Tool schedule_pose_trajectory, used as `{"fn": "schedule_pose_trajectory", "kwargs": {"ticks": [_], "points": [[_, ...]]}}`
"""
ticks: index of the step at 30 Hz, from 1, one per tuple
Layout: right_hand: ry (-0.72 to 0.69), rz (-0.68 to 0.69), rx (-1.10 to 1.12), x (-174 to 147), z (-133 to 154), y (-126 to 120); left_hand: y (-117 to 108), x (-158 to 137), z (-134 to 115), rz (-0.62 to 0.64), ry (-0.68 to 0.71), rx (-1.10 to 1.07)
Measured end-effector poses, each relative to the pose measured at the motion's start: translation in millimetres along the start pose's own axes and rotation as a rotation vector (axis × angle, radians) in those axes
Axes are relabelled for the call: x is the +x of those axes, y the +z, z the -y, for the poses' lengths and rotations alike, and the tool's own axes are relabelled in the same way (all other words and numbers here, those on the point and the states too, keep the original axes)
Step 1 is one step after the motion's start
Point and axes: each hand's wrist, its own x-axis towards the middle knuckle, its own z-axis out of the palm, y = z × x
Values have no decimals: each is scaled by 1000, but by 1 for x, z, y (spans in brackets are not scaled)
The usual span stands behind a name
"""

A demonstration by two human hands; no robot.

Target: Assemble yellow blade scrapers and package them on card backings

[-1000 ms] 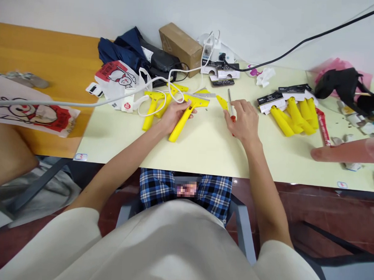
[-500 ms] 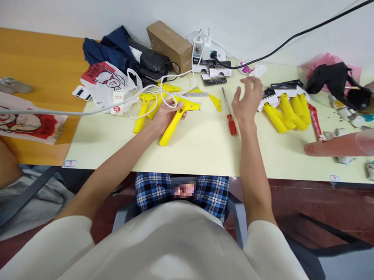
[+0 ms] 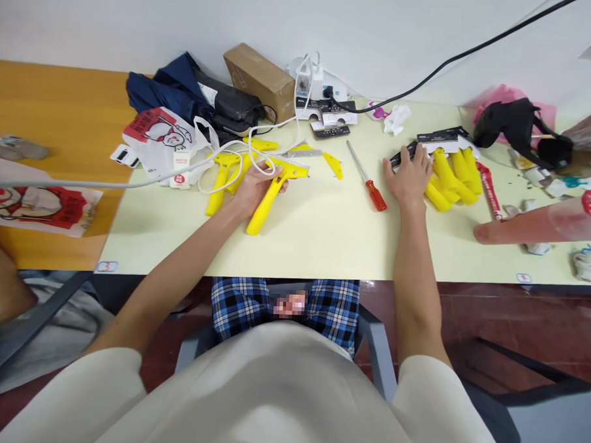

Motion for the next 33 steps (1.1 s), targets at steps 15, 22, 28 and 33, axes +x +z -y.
{"fn": "schedule_pose_trajectory", "kwargs": {"ticks": [15, 22, 28, 33], "points": [[-392, 105, 179, 31, 133, -10, -15, 7, 18, 71, -15, 125], [-254, 188, 149, 94, 183, 26, -13, 8, 16, 67, -34, 97], [-172, 179, 351, 103, 181, 30, -11, 9, 14, 83, -27, 69], [-292, 75, 499, 70, 172, 0, -8, 10, 10, 25, -9, 39]]}}
